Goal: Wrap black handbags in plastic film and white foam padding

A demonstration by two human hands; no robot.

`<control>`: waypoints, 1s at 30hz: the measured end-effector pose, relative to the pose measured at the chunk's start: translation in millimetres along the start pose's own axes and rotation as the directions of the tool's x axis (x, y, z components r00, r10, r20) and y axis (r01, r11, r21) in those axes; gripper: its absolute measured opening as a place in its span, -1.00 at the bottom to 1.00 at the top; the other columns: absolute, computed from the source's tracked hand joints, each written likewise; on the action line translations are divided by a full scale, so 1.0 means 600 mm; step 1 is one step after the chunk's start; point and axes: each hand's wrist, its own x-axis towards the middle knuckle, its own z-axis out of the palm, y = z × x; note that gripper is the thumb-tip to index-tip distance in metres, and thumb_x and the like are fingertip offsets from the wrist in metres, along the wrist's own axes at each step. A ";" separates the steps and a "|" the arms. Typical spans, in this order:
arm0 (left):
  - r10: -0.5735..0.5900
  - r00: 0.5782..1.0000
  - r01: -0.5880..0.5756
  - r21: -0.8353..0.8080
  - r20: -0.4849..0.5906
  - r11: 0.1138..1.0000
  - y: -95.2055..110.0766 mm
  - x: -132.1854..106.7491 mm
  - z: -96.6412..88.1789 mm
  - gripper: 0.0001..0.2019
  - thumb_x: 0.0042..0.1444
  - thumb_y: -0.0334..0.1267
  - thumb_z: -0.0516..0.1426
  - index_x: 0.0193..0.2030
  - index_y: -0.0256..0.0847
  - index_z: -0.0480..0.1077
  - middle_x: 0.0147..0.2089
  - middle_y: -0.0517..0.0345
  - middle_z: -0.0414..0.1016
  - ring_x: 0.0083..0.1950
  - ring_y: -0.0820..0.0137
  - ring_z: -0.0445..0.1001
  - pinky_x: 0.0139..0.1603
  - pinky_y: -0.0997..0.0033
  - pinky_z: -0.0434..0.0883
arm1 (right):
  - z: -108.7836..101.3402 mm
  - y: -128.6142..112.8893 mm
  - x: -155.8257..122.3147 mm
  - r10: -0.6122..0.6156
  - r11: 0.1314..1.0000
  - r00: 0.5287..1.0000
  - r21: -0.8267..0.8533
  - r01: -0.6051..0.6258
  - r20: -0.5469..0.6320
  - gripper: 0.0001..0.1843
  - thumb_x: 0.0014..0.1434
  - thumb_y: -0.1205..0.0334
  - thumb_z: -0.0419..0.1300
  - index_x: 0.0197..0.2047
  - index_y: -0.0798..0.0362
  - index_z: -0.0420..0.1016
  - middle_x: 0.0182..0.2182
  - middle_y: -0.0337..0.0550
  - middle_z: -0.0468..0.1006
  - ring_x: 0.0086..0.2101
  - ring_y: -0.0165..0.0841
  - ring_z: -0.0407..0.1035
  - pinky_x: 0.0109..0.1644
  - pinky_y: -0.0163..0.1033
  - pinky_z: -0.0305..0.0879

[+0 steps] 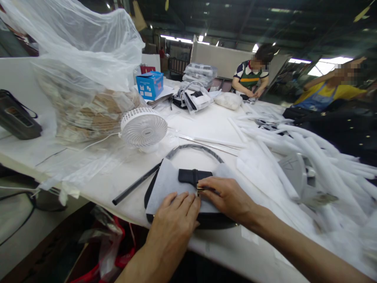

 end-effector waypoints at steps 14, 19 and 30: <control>0.001 0.997 -0.001 -0.007 -0.078 1.000 -0.014 0.023 -0.017 -0.68 0.12 -0.24 0.26 0.00 -0.24 0.39 0.12 -0.09 0.48 0.16 0.10 0.42 0.21 -0.02 0.32 | -0.011 -0.025 0.013 0.153 0.988 0.987 -0.007 -0.154 -0.038 -0.86 0.25 0.32 0.14 -0.18 -0.02 0.51 -0.28 -0.21 0.62 -0.26 -0.31 0.49 -0.13 -0.25 0.34; -0.025 0.995 0.003 -0.225 -0.096 0.974 -0.023 0.026 -0.045 -0.81 0.29 -0.39 0.01 0.00 -0.22 0.36 -0.08 0.01 0.49 -0.10 0.28 0.47 -0.03 0.23 0.44 | -0.007 -0.018 0.010 0.157 0.988 0.984 0.011 -0.156 -0.081 -0.87 0.26 0.31 0.15 -0.16 -0.03 0.50 -0.26 -0.22 0.62 -0.26 -0.32 0.49 -0.12 -0.27 0.33; 0.035 0.999 -0.037 -0.126 -0.018 0.991 -0.043 0.061 -0.044 -0.78 0.28 -0.46 -0.02 -0.33 -0.19 0.38 -0.38 0.16 0.42 -0.34 0.30 0.37 -0.32 0.29 0.34 | -0.039 -0.027 0.039 0.180 0.971 0.983 -0.155 -0.184 -0.038 -0.86 0.22 0.31 0.20 -0.16 -0.05 0.55 -0.24 -0.20 0.63 -0.22 -0.29 0.48 -0.08 -0.23 0.31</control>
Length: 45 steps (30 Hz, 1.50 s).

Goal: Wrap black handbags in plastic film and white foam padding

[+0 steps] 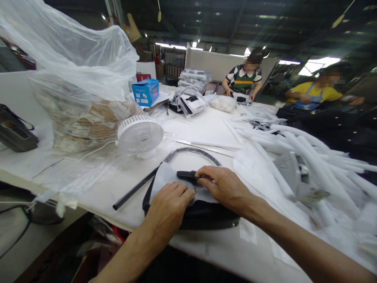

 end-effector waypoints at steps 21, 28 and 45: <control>-0.027 0.988 0.013 0.092 0.152 0.996 0.020 -0.023 0.024 -0.41 -0.12 -0.10 0.42 0.00 -0.32 0.35 -0.06 -0.03 0.58 -0.08 0.18 0.56 -0.02 0.17 0.47 | 0.046 0.003 -0.024 -0.061 0.983 0.990 0.166 0.081 -0.124 -0.83 0.22 0.41 0.16 -0.17 0.01 0.51 -0.22 -0.16 0.59 -0.22 -0.32 0.48 -0.05 -0.22 0.38; 0.031 0.996 -0.040 0.109 0.085 0.993 0.024 -0.039 0.025 -0.51 -0.04 -0.15 0.38 -0.05 -0.28 0.31 -0.02 -0.06 0.56 -0.02 0.19 0.55 -0.01 0.20 0.45 | 0.050 0.007 -0.038 -0.157 0.982 0.987 0.107 0.153 0.027 -0.82 0.20 0.43 0.19 -0.15 0.01 0.53 -0.18 -0.14 0.60 -0.16 -0.31 0.47 0.00 -0.21 0.37; 0.048 0.998 -0.041 0.170 -0.036 0.985 0.032 -0.056 0.030 -0.69 0.16 -0.18 0.26 -0.05 -0.30 0.35 -0.08 -0.03 0.59 -0.11 0.24 0.57 -0.04 0.26 0.43 | 0.041 0.004 -0.029 -0.126 0.991 0.967 0.065 0.114 0.221 -0.80 0.26 0.30 0.15 -0.21 -0.03 0.63 -0.28 -0.18 0.65 -0.26 -0.30 0.51 -0.12 -0.25 0.35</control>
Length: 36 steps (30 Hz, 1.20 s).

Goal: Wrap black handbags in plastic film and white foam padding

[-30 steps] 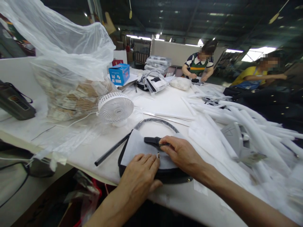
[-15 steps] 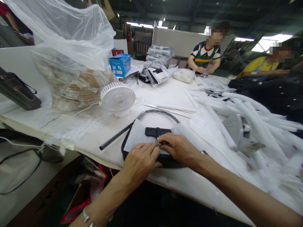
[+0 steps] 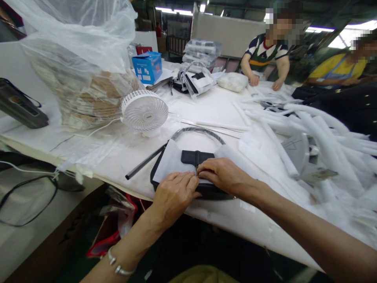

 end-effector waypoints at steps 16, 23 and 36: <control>-0.002 0.995 0.011 -0.091 0.097 0.996 -0.007 -0.010 0.002 -0.67 0.25 -0.18 0.18 0.11 -0.22 0.32 -0.02 0.14 0.57 -0.04 0.32 0.52 -0.06 0.28 0.32 | -0.005 0.036 0.020 -0.125 0.992 0.985 0.026 0.122 0.123 -0.79 0.20 0.44 0.18 -0.21 0.05 0.64 -0.28 -0.16 0.59 -0.28 -0.36 0.47 -0.15 -0.31 0.31; -0.022 0.987 0.039 -0.105 0.158 0.994 -0.008 -0.004 0.000 -0.69 0.20 -0.18 0.23 0.04 -0.20 0.34 -0.09 0.18 0.57 -0.12 0.29 0.51 -0.14 0.24 0.31 | -0.015 0.035 0.026 -0.286 0.933 0.916 -0.135 0.333 0.282 -0.81 0.29 0.45 0.07 -0.25 0.10 0.51 -0.29 -0.16 0.50 -0.38 -0.42 0.36 -0.32 -0.33 0.19; -0.049 0.984 0.066 -0.092 0.173 0.994 -0.006 -0.003 0.004 -0.75 0.14 -0.18 0.27 -0.10 -0.19 0.37 -0.20 0.17 0.54 -0.17 0.26 0.49 -0.17 0.23 0.32 | 0.005 0.015 0.037 -0.285 0.781 0.863 -0.422 0.461 0.416 -0.83 0.39 0.38 -0.06 -0.21 0.11 0.33 -0.33 -0.11 0.45 -0.39 -0.31 0.28 -0.31 -0.21 0.16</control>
